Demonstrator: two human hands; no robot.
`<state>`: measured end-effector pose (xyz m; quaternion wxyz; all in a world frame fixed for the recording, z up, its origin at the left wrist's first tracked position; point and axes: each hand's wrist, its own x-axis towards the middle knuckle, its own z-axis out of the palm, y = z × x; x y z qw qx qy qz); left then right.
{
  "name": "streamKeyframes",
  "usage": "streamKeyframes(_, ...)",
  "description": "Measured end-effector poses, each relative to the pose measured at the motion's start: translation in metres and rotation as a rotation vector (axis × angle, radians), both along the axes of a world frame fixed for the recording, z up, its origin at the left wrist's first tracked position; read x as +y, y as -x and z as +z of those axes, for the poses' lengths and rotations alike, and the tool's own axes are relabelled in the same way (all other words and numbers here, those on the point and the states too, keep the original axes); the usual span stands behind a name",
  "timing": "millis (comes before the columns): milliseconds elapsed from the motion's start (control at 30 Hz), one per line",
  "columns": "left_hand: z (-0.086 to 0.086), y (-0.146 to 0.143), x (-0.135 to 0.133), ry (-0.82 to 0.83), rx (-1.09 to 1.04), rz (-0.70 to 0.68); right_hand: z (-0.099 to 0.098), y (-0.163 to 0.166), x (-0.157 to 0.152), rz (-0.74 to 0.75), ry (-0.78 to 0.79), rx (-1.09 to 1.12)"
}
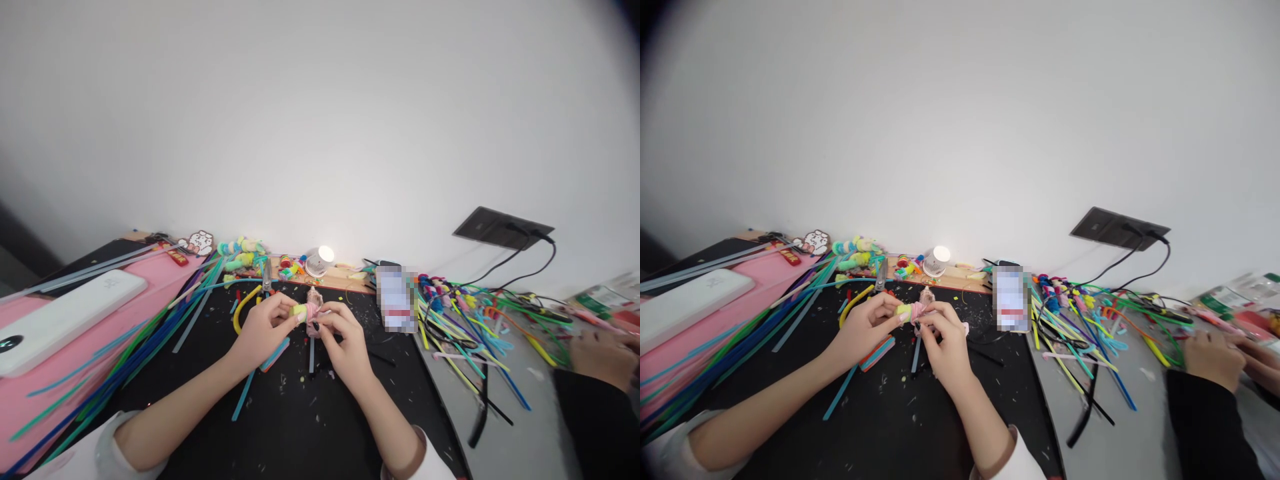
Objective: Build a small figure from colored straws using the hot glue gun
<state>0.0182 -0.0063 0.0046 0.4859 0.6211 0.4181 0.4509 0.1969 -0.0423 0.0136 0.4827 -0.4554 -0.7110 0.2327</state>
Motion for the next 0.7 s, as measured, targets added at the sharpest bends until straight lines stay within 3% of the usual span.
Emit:
streamKeyframes(333, -0.004, -0.0002, 0.0009, 0.057, -0.035, -0.007, 0.0001, -0.0023, 0.0, -0.071, 0.007, 0.001)
streamKeyframes(700, -0.002, -0.0023, -0.0007, 0.021, -0.022, -0.052, -0.0045, -0.0023, -0.0001, -0.049, 0.053, -0.002)
